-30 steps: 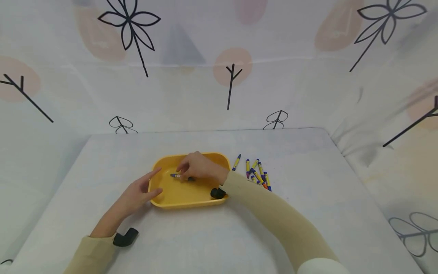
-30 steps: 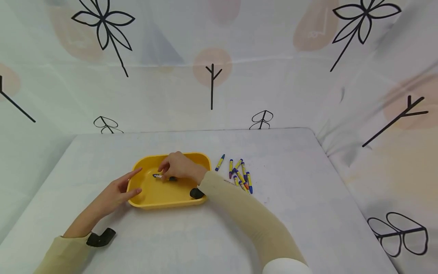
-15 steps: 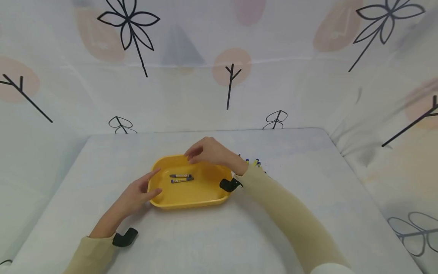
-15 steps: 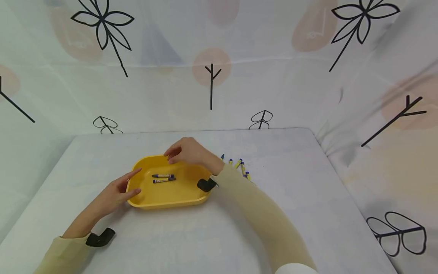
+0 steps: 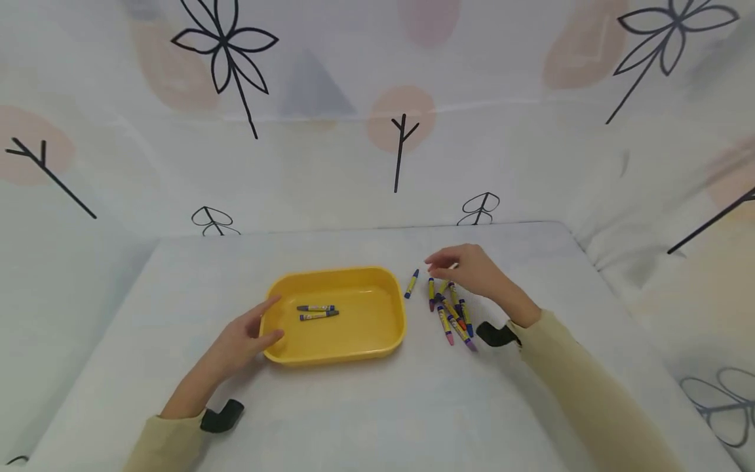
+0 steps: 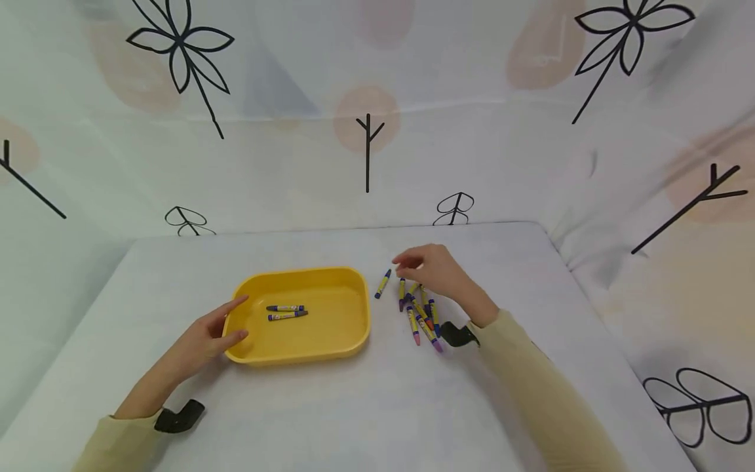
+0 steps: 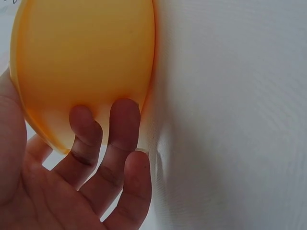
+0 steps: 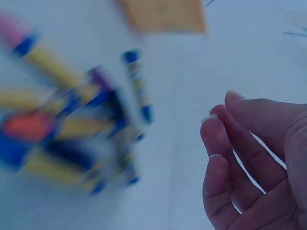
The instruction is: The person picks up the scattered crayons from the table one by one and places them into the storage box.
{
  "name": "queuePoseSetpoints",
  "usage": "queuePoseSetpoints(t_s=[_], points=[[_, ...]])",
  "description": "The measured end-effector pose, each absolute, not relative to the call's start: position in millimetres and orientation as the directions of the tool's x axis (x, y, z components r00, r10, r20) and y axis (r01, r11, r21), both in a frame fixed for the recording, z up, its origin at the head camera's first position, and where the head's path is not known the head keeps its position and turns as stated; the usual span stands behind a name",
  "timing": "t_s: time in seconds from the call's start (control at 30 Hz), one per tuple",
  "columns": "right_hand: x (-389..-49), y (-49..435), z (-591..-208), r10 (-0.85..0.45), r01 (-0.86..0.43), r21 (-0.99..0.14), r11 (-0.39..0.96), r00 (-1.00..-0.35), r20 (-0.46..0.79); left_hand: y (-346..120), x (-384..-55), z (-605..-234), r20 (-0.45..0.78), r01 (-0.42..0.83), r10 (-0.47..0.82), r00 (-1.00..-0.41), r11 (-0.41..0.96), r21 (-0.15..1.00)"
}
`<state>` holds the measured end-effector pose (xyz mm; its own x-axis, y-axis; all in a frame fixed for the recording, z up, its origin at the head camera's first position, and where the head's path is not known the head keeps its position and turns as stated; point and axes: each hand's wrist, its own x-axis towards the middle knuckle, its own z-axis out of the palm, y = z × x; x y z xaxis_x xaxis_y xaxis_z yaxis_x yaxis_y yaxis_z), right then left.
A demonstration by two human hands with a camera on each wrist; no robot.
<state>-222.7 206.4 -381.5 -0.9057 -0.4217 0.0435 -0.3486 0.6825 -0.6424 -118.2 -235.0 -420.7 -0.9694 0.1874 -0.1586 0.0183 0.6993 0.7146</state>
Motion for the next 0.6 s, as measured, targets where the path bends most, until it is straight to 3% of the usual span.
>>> queuePoseSetpoints(t_s=[0.27, 0.6], points=[[-193.8, 258.4, -416.8, -0.309, -0.203, -0.618, 0.759, -0.948, -0.068, -231.3, -117.9, -419.5, -0.167, -0.001, 0.167, -0.972, 0.703, 0.711], [-173.9, 262.7, -426.9, -0.265, -0.115, -0.571, 0.813, -0.946, -0.187, -232.7, -118.0, -420.8, -0.159, 0.009, 0.175, -0.972, 0.699, 0.715]])
